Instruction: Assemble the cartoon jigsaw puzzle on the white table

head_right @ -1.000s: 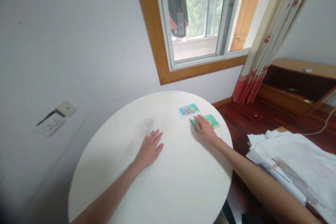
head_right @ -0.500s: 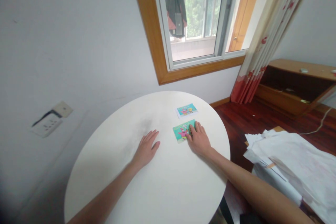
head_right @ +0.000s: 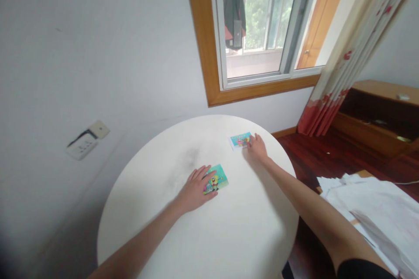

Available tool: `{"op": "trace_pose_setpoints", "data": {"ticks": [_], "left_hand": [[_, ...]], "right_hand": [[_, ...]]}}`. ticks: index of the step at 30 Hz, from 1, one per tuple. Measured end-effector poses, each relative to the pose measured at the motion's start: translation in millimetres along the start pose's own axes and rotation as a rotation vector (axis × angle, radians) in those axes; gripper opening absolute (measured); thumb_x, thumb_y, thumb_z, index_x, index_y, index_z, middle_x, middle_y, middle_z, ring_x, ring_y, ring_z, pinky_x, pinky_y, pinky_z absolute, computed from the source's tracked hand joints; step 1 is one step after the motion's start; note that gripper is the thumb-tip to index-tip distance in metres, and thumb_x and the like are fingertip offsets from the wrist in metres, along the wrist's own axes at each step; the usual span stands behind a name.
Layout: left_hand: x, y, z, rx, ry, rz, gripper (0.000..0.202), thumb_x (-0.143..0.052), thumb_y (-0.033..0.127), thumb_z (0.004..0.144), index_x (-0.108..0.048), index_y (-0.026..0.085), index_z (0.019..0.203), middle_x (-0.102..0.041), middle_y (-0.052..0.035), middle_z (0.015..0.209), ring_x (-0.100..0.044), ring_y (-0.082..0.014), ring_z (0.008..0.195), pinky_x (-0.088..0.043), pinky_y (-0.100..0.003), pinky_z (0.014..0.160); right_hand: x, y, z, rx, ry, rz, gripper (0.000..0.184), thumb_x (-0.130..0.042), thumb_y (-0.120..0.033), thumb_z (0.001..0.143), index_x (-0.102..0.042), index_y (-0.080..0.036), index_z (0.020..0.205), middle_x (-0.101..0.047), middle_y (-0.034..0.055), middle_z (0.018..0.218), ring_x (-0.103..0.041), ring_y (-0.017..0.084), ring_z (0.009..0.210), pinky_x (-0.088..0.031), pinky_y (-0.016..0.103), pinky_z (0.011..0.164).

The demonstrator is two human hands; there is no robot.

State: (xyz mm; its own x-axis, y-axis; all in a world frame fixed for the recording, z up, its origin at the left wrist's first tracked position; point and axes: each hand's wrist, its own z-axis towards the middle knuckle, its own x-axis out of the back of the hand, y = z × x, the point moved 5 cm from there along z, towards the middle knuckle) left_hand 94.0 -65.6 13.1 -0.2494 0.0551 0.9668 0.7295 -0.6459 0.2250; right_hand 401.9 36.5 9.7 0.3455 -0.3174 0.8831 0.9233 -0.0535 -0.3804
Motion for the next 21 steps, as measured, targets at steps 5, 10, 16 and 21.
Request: {"op": "trace_pose_setpoints", "data": {"ticks": [5,10,16,21], "left_hand": [[6.6,4,0,-0.112,-0.017,-0.058,0.070,-0.068,0.052,0.083,-0.046,0.031,0.146,-0.041,-0.0074,0.154,-0.036,-0.0297,0.141,-0.029,-0.049,0.118],[13.6,4,-2,-0.157,-0.063,-0.066,0.070,-0.070,0.056,0.080,-0.049,0.034,0.143,-0.042,-0.0064,0.154,-0.040,-0.0316,0.137,-0.034,-0.049,0.113],[27.0,-18,-34,-0.131,-0.061,-0.090,0.071,-0.071,0.060,0.077,-0.050,0.037,0.142,-0.046,-0.0036,0.150,-0.043,-0.0315,0.135,-0.034,-0.047,0.113],[40.4,-52,-85,-0.038,-0.026,-0.117,0.072,-0.076,0.053,0.076,-0.051,0.035,0.141,-0.047,-0.0033,0.151,-0.044,-0.0298,0.136,-0.035,-0.045,0.113]], "right_hand": [[-18,10,6,0.047,-0.053,-0.070,0.047,-0.044,-0.028,0.097,-0.054,-0.003,0.136,-0.052,0.0264,0.139,-0.045,0.031,0.133,-0.031,0.040,0.112],[-56,-64,-10,0.127,-0.114,-0.102,0.050,-0.044,-0.035,0.097,-0.051,-0.012,0.141,-0.043,0.0202,0.150,-0.037,0.032,0.139,-0.026,0.044,0.115],[-87,-176,-21,0.231,-0.228,-0.051,0.053,-0.042,-0.040,0.097,-0.046,-0.020,0.146,-0.038,0.0180,0.153,-0.031,0.035,0.142,-0.023,0.050,0.114],[-104,-264,-36,0.350,-0.251,-0.016,0.050,-0.046,-0.042,0.095,-0.051,-0.024,0.141,-0.049,0.0172,0.139,-0.040,0.033,0.130,-0.028,0.047,0.109]]}}
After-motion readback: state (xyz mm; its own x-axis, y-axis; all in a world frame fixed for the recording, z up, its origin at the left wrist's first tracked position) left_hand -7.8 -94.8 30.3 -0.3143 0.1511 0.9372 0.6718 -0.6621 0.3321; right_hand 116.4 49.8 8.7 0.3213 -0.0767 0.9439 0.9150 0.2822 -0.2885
